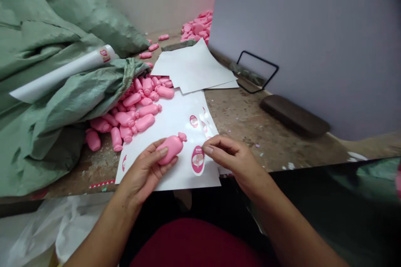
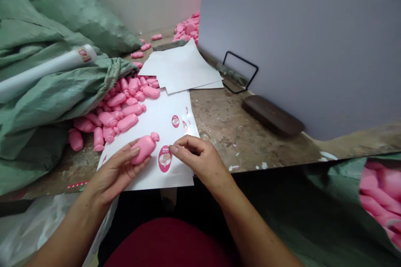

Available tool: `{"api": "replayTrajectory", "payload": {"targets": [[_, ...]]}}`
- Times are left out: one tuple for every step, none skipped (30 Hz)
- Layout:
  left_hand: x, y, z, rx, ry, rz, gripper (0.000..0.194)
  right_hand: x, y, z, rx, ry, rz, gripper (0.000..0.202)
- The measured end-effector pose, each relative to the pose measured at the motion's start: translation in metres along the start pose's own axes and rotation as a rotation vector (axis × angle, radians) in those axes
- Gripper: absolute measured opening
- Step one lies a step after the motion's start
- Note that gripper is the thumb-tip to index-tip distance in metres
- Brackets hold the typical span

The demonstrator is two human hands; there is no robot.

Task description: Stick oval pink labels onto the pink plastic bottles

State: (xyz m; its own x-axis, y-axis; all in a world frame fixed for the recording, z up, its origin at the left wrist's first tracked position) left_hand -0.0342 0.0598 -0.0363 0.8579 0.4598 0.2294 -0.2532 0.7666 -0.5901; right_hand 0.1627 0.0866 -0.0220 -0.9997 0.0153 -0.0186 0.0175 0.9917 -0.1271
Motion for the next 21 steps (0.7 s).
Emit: {"api": "replayTrajectory", "payload": {"targets": [[0.001, -0.004, -0.01, -0.089, -0.097, 0.002, 0.029, 0.004, -0.002, 0.0, 0.008, 0.017, -0.022, 0.029], [0.002, -0.008, -0.017, -0.151, -0.184, 0.005, 0.028, 0.008, -0.004, -0.001, 0.014, 0.033, -0.043, 0.027], [0.004, -0.011, -0.022, -0.199, -0.25, -0.001, 0.028, 0.012, -0.006, -0.001, 0.018, 0.047, -0.062, 0.024], [0.007, -0.014, -0.026, -0.242, -0.286, -0.027, 0.029, 0.016, -0.008, -0.002, 0.02, 0.059, -0.079, 0.022], [0.011, -0.018, -0.028, -0.275, -0.298, -0.07, 0.03, 0.019, -0.01, -0.003, 0.02, 0.069, -0.093, 0.021], [0.015, -0.021, -0.029, -0.288, -0.288, -0.123, 0.03, 0.022, -0.011, -0.004, 0.02, 0.075, -0.104, 0.02], [0.019, -0.025, -0.029, -0.277, -0.26, -0.174, 0.03, 0.024, -0.012, -0.004, 0.02, 0.076, -0.109, 0.02], [0.021, -0.027, -0.028, -0.246, -0.216, -0.217, 0.032, 0.025, -0.013, -0.005, 0.02, 0.076, -0.11, 0.02], [0.023, -0.029, -0.027, -0.204, -0.161, -0.245, 0.035, 0.025, -0.014, -0.005, 0.019, 0.073, -0.108, 0.02], [0.023, -0.03, -0.027, -0.162, -0.107, -0.254, 0.039, 0.025, -0.014, -0.005, 0.018, 0.067, -0.106, 0.02], [0.022, -0.03, -0.027, -0.131, -0.06, -0.25, 0.042, 0.024, -0.014, -0.004, 0.02, 0.058, -0.103, 0.02], [0.022, -0.031, -0.028, -0.113, -0.028, -0.239, 0.045, 0.023, -0.014, -0.003, 0.023, 0.048, -0.095, 0.019], [0.021, -0.03, -0.029, -0.104, -0.021, -0.223, 0.045, 0.022, -0.014, -0.003, 0.026, 0.037, -0.085, 0.019], [0.02, -0.03, -0.03, -0.102, -0.034, -0.209, 0.044, 0.021, -0.014, -0.001, 0.03, 0.021, -0.071, 0.02], [0.02, -0.03, -0.03, -0.108, -0.058, -0.199, 0.042, 0.019, -0.013, 0.0, 0.034, 0.003, -0.053, 0.02], [0.021, -0.03, -0.03, -0.116, -0.086, -0.196, 0.041, 0.018, -0.013, 0.001, 0.037, -0.015, -0.038, 0.021], [0.022, -0.03, -0.03, -0.127, -0.115, -0.199, 0.04, 0.018, -0.012, 0.001, 0.035, -0.032, -0.027, 0.022], [0.023, -0.03, -0.029, -0.14, -0.139, -0.204, 0.041, 0.018, -0.012, 0.002, 0.03, -0.051, -0.022, 0.024], [0.024, -0.031, -0.029, -0.151, -0.156, -0.207, 0.044, 0.019, -0.012, 0.002, 0.025, -0.071, -0.019, 0.025], [0.025, -0.031, -0.028, -0.155, -0.166, -0.207, 0.046, 0.02, -0.012, 0.002, 0.022, -0.09, -0.019, 0.026], [0.025, -0.031, -0.027, -0.15, -0.171, -0.203, 0.048, 0.022, -0.012, 0.003, 0.021, -0.105, -0.024, 0.026]]}}
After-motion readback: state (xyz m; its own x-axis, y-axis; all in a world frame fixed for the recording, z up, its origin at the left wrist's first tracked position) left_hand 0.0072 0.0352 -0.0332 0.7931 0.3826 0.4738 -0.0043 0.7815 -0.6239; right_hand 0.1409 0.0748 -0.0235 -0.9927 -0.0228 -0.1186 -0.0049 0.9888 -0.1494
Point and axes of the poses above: each hand's wrist, its own y-axis towards the middle knuckle, its own x-axis out of the palm, z = x × y, the point moved 8 cm from there along y, towards the middle knuckle, and after that the axes turned 13 degrees about z, right-handed, at the moved point
